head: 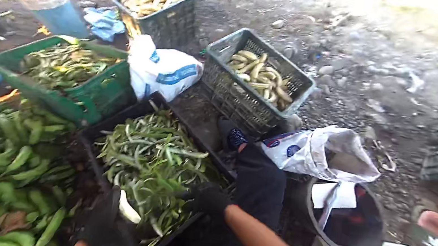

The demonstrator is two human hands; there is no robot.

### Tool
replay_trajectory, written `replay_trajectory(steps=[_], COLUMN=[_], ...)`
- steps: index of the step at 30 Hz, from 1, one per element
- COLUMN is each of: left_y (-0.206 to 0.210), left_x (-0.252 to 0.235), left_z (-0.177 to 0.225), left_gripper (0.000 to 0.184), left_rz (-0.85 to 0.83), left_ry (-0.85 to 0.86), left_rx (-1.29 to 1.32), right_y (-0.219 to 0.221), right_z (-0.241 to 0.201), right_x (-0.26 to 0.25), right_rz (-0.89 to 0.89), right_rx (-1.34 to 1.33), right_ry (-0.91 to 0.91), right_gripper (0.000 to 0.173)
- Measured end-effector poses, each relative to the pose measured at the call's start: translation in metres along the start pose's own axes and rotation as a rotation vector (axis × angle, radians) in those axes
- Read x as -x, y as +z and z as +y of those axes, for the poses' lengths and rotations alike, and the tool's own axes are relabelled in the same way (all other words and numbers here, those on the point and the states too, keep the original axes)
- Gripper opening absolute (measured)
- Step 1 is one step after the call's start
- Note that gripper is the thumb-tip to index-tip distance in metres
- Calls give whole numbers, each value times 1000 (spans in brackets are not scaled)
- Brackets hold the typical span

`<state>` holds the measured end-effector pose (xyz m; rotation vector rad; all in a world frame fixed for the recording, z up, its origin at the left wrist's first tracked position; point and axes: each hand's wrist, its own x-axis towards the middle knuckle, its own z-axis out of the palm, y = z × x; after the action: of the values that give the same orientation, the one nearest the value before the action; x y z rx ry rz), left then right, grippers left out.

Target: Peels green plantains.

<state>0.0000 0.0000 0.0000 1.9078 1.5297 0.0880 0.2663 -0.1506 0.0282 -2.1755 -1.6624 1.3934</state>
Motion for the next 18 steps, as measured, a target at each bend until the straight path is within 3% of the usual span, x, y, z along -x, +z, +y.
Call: replay_trajectory(steps=[2, 7, 9, 11, 14, 18], left_y=[8, -8, -18, -26, -47, -121], left_x=[-7, -40, -43, -38, -41, -28], left_z=[41, 244, 307, 342, 314, 179], left_gripper=[51, 36, 45, 43, 48, 44], left_rz=[-49, -359, -524, -536, -451, -157], left_ry=[6, 275, 374, 423, 389, 259], left_rx=[251, 1074, 1210, 1121, 934, 865], right_y=[18, 36, 42, 40, 34, 38], right_z=[15, 19, 24, 28, 28, 34], right_x=[-9, -27, -37, -43, -51, -87], right_rz=[56, 143, 199, 218, 207, 160], right_rx=[-27, 45, 21, -18, -106, -382], right_ry=[90, 186, 231, 306, 391, 364], right_gripper=[45, 47, 52, 57, 61, 69])
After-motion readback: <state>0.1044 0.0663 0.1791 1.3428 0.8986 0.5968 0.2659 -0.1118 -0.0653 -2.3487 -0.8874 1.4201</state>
